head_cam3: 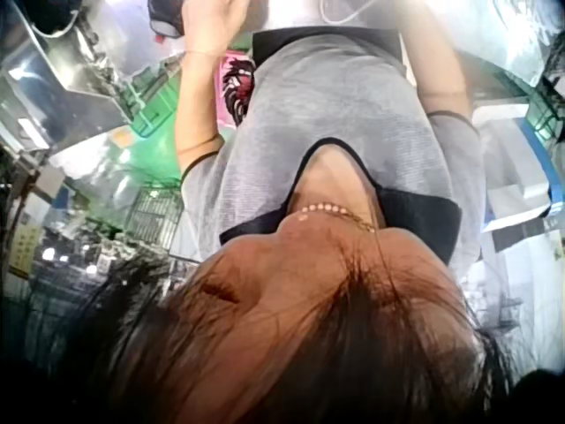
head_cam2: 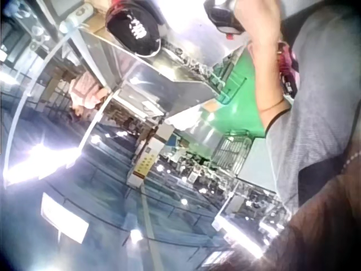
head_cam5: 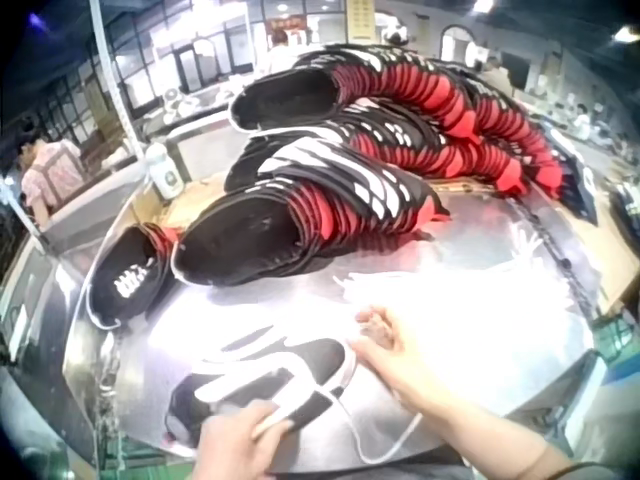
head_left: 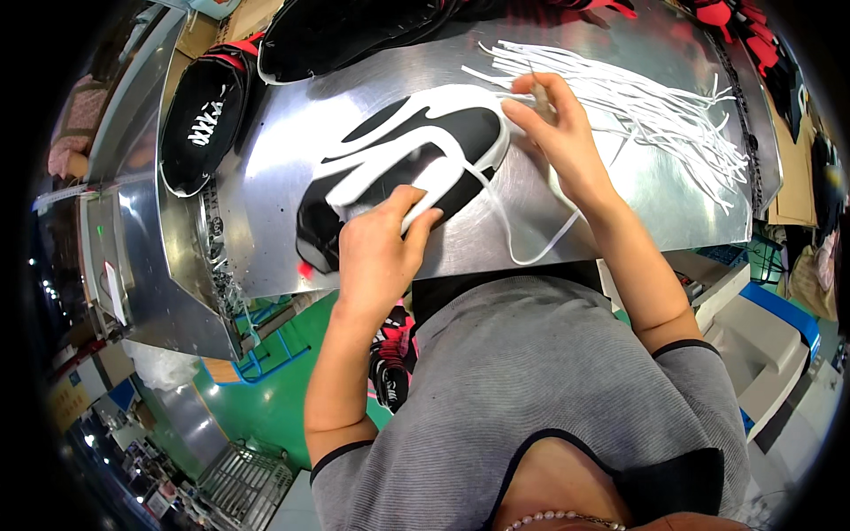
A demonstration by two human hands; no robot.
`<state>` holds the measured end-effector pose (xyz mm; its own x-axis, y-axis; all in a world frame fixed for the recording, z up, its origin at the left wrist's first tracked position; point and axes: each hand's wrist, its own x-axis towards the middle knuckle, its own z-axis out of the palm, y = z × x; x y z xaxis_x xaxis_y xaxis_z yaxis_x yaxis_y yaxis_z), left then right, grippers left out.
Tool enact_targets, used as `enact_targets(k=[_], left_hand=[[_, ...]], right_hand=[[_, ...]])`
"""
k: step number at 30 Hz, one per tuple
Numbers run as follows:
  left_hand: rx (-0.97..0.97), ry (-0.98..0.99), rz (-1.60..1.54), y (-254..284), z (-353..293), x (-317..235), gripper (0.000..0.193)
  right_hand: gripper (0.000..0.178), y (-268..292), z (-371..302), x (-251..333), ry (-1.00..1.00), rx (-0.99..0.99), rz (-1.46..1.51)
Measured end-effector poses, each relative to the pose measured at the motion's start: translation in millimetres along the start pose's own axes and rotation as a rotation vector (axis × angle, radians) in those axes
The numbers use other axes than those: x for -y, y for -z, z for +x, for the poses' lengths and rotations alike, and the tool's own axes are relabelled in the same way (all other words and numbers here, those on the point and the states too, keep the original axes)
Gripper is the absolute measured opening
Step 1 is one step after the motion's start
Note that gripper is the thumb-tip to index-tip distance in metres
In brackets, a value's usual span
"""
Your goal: The person places a stack of shoe uppers into a basket, then threads white laces through shoe uppers on a work table using a small hand tool.
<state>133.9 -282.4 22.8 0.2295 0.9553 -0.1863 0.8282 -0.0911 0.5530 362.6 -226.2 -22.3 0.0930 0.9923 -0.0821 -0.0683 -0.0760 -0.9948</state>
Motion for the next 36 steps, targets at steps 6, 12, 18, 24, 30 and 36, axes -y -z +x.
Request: enact_targets(k=[6, 12, 18, 24, 30, 36], left_hand=[[-0.342, -0.258, 0.009, -14, -1, -7, 0.015], [-0.460, -0.189, -0.132, 17, -3, -13, 0.016], [-0.756, -0.054, -0.314, 85, -8, -8, 0.018], [-0.221, -0.205, -0.092, 22, 1, -35, 0.019], [0.017, -0.181, 0.042, -12, 11, -28, 0.023], [-0.074, -0.275, 0.065, -2, 17, -48, 0.025]], right_hand=[[0.027, -10, -42, -10, 0.003, 0.204, -0.363], [0.019, -3, -53, -16, 0.230, 0.432, -0.373], [0.017, 81, -128, 4, 0.151, 0.749, -0.731], [0.017, 89, -137, 17, 0.079, 0.467, -0.452], [0.016, 40, -55, 32, -0.009, 0.230, -0.091], [0.015, 11, -11, 25, 0.014, 0.307, -0.010]])
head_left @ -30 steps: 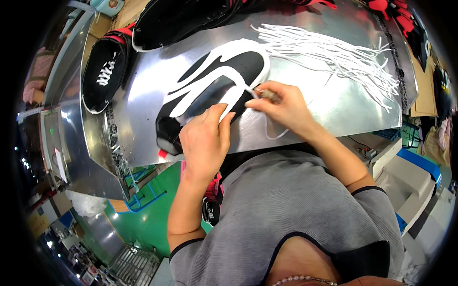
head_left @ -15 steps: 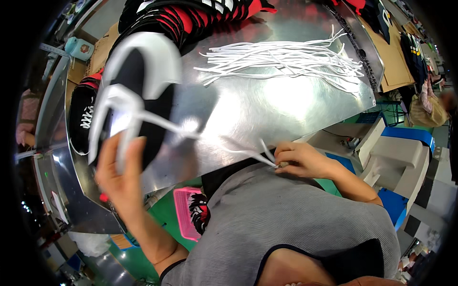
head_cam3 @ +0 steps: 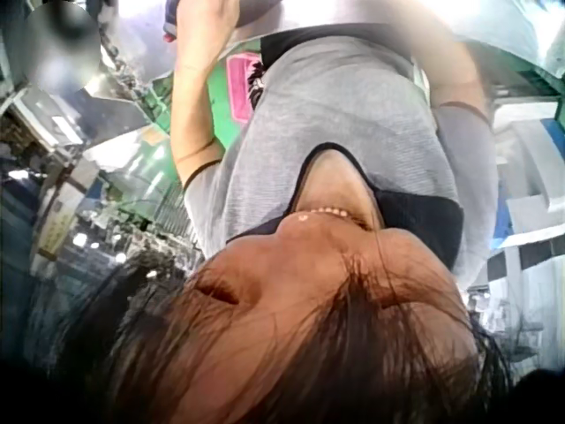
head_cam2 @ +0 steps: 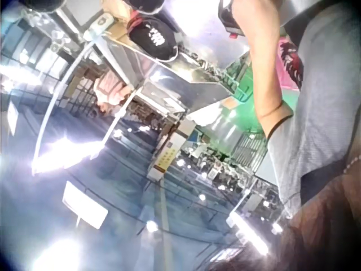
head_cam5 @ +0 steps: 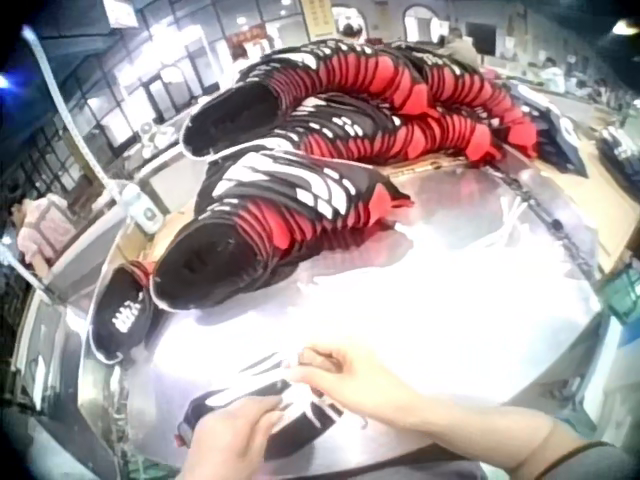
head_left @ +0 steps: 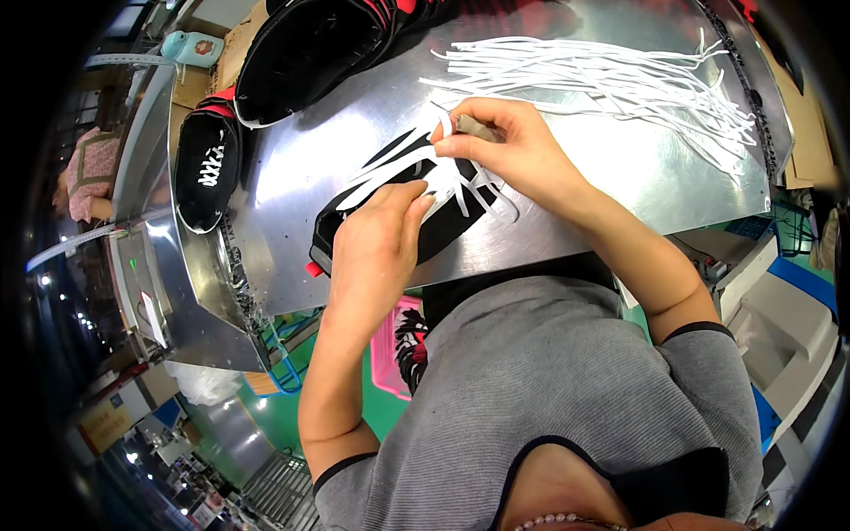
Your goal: The person places a stack of shoe uppers into a basket, then threads white laces through shoe uppers on a work table using a small hand tool.
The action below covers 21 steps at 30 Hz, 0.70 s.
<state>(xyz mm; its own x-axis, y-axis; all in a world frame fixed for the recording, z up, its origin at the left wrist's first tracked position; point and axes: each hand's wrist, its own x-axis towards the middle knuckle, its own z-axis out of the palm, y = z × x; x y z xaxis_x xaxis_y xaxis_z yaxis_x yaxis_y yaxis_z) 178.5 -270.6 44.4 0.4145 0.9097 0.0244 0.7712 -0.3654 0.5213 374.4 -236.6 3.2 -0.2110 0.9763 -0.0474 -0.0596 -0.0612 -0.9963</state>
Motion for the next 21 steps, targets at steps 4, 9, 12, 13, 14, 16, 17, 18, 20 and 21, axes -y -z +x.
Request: enact_targets(k=[4, 9, 12, 13, 14, 16, 17, 18, 20, 21], left_hand=[[0.105, 0.027, 0.116, -9, 14, -4, 0.028], [0.125, 0.191, 0.141, -20, 25, 1, 0.031], [0.032, 0.155, 0.135, -25, 26, 4, 0.032], [0.025, 0.173, 0.184, -26, 27, 6, 0.033], [0.028, 0.178, 0.181, -26, 28, 5, 0.033], [-0.027, 0.133, 0.193, -28, 28, 8, 0.033], [-0.061, 0.118, 0.163, -31, 28, 9, 0.034], [-0.059, 0.116, 0.159, -31, 29, 10, 0.034], [-0.054, 0.135, 0.204, -30, 29, 10, 0.035], [-0.053, 0.133, 0.202, -30, 29, 9, 0.035]], right_hand=[[0.015, -6, 15, -8, 0.028, 0.001, 0.134], [0.023, -6, 21, -17, 0.073, -0.122, 0.071], [0.038, 3, 2, -18, -0.023, -0.158, -0.002], [0.030, 8, -8, -20, -0.026, -0.093, -0.077], [0.023, 14, -18, -20, -0.028, -0.030, -0.153], [0.019, 14, -36, -17, -0.055, 0.054, -0.178], [0.018, 12, -42, -18, -0.056, 0.079, -0.223], [0.017, 11, -46, -19, -0.056, 0.106, -0.268], [0.015, 10, -47, -21, -0.067, 0.117, -0.305], [0.015, 9, -46, -20, -0.074, 0.121, -0.330]])
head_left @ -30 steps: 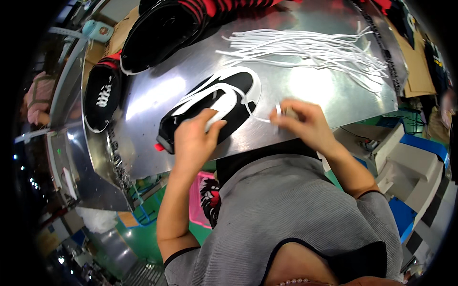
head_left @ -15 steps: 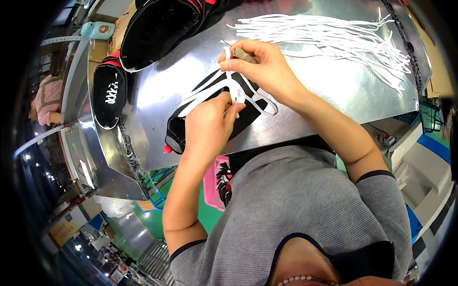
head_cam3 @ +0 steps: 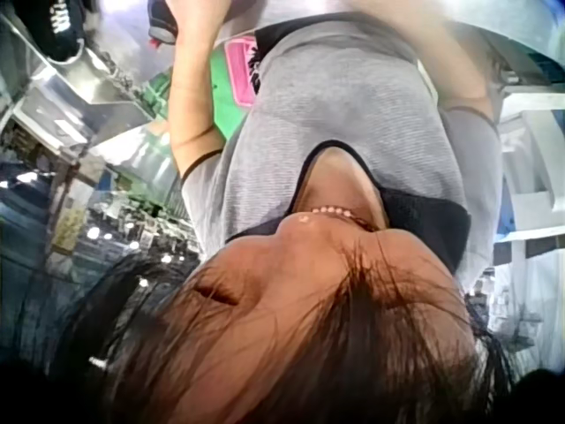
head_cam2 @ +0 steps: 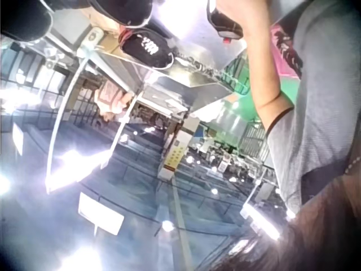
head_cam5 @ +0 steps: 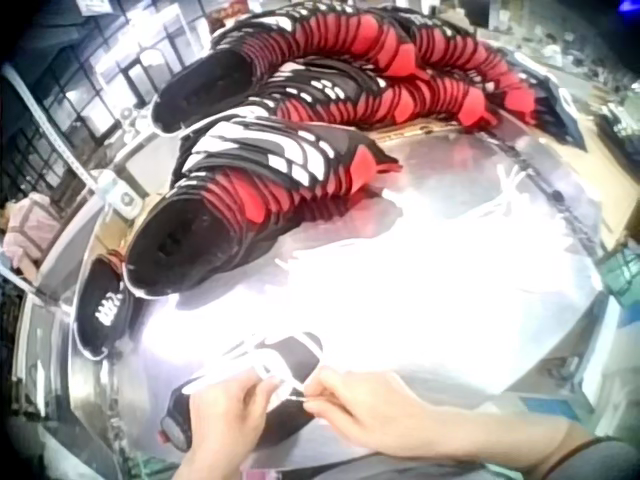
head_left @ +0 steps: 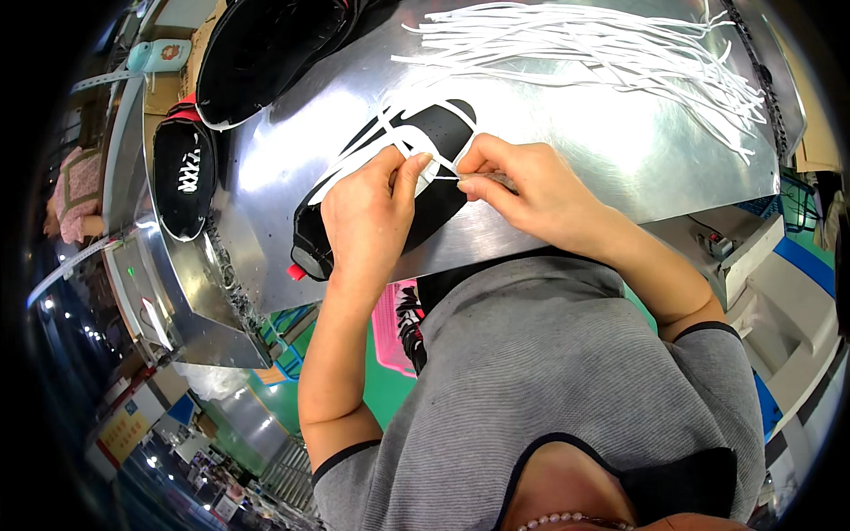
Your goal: The person places a stack of shoe uppers into a basket, then threads white laces through shoe uppers on a work table using a small hand tool.
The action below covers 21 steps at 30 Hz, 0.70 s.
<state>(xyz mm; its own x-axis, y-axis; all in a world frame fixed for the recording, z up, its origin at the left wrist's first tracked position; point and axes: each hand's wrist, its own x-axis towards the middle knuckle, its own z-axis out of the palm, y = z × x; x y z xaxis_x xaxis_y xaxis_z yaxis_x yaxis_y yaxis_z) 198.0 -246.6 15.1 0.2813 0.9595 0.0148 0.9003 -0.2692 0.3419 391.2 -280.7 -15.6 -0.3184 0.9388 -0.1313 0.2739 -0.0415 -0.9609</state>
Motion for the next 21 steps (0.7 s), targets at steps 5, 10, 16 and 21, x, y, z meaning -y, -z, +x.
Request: enact_targets(k=[5, 10, 16, 21], left_hand=[[0.026, 0.005, -0.007, -1, 0, 0, 0.031], [0.139, -0.100, -0.319, 2, -5, 10, 0.015], [0.050, -0.211, -0.235, -7, -10, 6, 0.015], [-0.051, -0.315, -0.162, -2, -14, 15, 0.017]], right_hand=[[0.014, -8, 7, -8, 0.075, -0.043, -0.134], [0.018, -5, 15, -1, 0.072, -0.020, -0.393], [0.028, -36, 35, 1, 0.026, -0.001, -0.551], [0.030, -39, 36, -1, 0.169, -0.117, -0.513]])
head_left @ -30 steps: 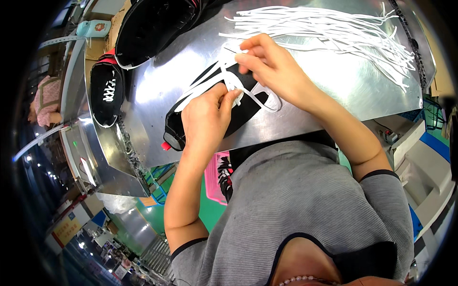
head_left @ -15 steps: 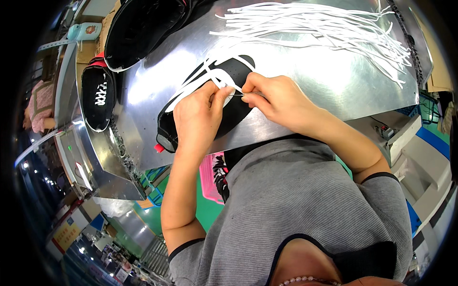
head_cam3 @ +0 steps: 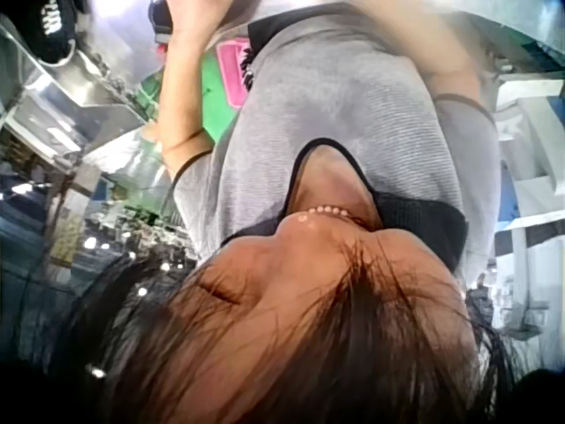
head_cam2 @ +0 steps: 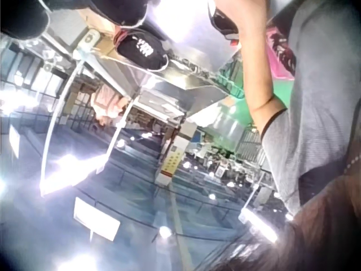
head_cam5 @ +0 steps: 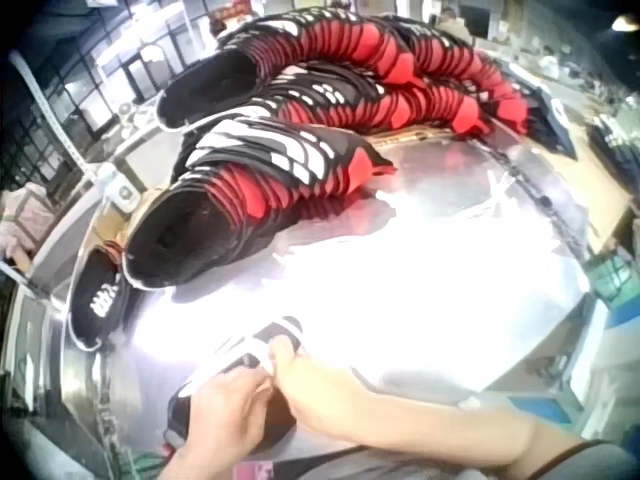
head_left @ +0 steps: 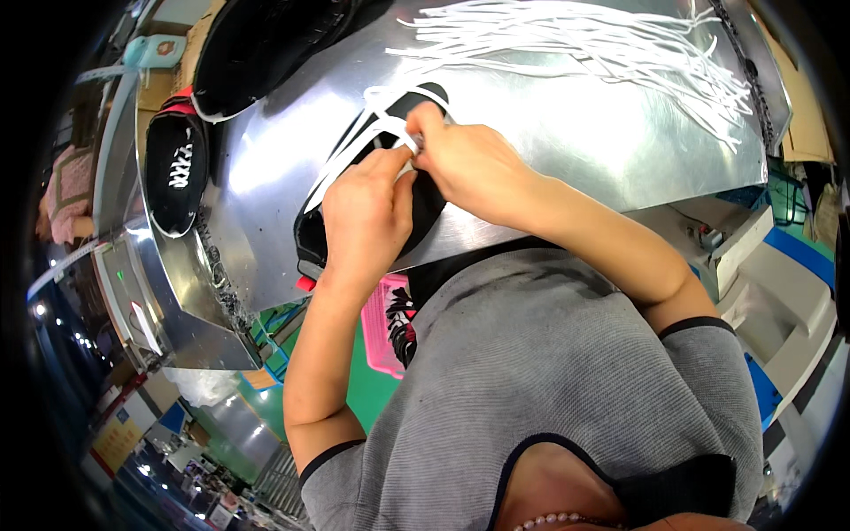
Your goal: The person places a stack of shoe uppers into a basket, then threads white laces through shoe uppers on a work table using a small hand tool.
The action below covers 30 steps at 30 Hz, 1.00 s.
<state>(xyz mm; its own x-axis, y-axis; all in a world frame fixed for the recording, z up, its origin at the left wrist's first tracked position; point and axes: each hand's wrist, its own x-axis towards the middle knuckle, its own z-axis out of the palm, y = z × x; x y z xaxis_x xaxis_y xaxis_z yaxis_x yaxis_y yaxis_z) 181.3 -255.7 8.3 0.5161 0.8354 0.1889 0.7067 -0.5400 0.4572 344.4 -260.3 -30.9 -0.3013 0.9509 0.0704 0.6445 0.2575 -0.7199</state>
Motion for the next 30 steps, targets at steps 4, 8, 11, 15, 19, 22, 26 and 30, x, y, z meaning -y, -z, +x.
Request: enact_targets(k=[4, 8, 11, 15, 19, 22, 26, 30], left_hand=[[-0.016, -0.240, 0.287, 16, -25, -10, 0.033], [-0.148, -0.394, 0.293, 16, -49, 3, 0.034], [-0.110, -0.399, 0.309, 15, -38, -4, 0.035], [0.133, 0.230, -0.320, 26, -31, 1, 0.034], [0.552, 0.849, -0.824, 37, -6, 5, 0.045], [0.507, 0.858, -0.914, 32, 0, 17, 0.033], [0.386, 0.638, -0.497, 31, 3, 25, 0.025], [0.543, 0.574, -0.707, 26, 2, 32, 0.046]], right_hand=[[0.023, 59, -47, -3, -0.042, 0.146, 0.220], [0.025, 120, -47, -40, -0.312, -0.200, 0.497], [0.035, 80, -21, -42, -0.319, -0.065, 0.753], [0.053, 55, -12, -14, -0.299, -0.103, 0.701], [0.054, 40, -15, -16, -0.163, -0.217, 0.650], [0.053, 37, -15, -14, -0.274, -0.184, 0.668], [0.049, 37, -11, -8, -0.388, -0.189, 0.736], [0.041, 41, -9, -10, -0.385, -0.149, 0.762]])
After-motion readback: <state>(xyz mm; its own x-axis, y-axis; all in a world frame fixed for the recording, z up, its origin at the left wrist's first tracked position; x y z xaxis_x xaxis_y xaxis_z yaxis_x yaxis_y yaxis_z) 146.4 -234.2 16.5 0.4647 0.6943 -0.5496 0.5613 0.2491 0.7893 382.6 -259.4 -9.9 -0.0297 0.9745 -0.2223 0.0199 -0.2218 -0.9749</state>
